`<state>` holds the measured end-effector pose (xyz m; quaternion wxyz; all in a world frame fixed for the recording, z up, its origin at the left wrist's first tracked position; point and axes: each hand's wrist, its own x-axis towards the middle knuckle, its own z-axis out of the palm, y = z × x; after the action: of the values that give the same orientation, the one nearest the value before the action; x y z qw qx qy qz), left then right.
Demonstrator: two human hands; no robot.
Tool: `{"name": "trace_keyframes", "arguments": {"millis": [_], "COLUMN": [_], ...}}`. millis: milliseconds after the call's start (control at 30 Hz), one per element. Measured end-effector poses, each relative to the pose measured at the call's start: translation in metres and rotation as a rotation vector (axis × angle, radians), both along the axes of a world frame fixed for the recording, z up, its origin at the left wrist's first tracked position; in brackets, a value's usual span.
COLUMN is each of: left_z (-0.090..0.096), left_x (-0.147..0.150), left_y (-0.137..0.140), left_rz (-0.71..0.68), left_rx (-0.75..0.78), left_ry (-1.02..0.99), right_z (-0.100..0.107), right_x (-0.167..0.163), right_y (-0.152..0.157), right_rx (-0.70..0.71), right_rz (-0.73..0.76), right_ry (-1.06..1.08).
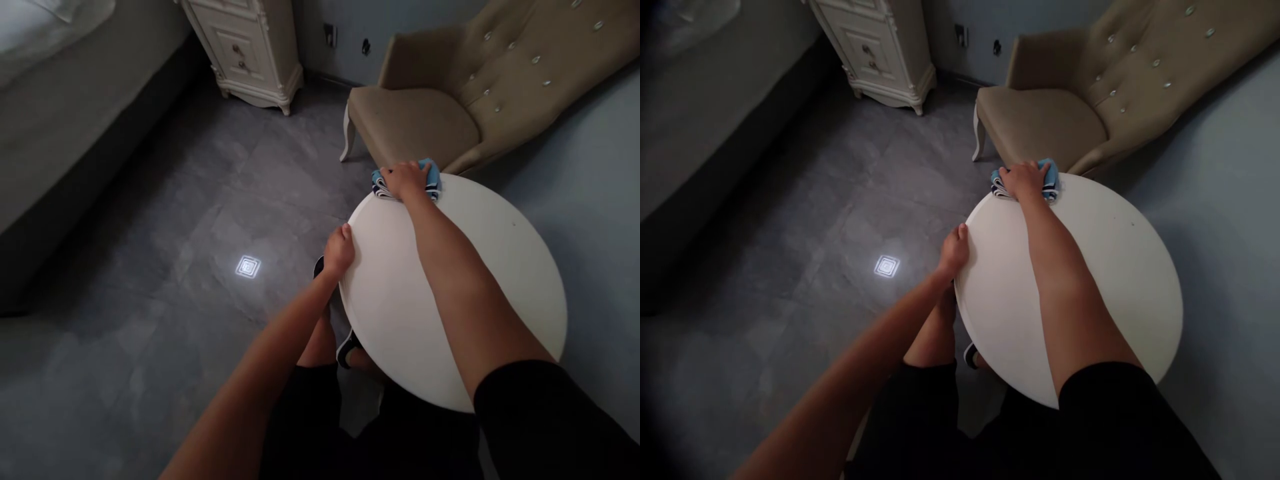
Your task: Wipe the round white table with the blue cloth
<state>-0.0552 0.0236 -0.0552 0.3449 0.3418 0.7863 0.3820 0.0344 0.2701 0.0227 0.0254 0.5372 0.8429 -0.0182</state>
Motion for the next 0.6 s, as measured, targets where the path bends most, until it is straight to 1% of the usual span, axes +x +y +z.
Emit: {"name": "trace_keyframes", "arguments": {"millis": [67,133,200,267,367,500,600], "left_z": [0.001,0.001,0.002,0.002,0.001,-0.001,-0.002], "left_x": [0.0,0.0,0.0,0.0,0.0,0.0,0.001], "left_y": [0.0,0.0,0.001,0.002,0.002,0.003,0.001], "left_rz": [-0.001,-0.001,0.003,0.01,0.057,0.139,0.174], "left_rx": [-0.008,-0.014,-0.007,0.009,0.061,0.149,0.199], "left_ry": [0.006,0.011,0.008,-0.007,-0.119,-0.321,-0.407], "right_z": [-0.001,-0.003,-0.004,-0.005,-0.005,-0.011,-0.023], "right_x": [0.006,0.015,0.026,0.04,0.067,0.116,0.149], "right_y": [-0.012,-0.034,-0.064,-0.104,-0.18,-0.304,-0.393], "right_rx": [0.037,0.064,0.069,0.069,0.078,0.088,0.09], "right_rz": [0.024,0.041,0.048,0.046,0.072,0.133,0.111], "right_ry": [0.026,0.062,0.076,0.067,0.05,0.028,-0.001]}}
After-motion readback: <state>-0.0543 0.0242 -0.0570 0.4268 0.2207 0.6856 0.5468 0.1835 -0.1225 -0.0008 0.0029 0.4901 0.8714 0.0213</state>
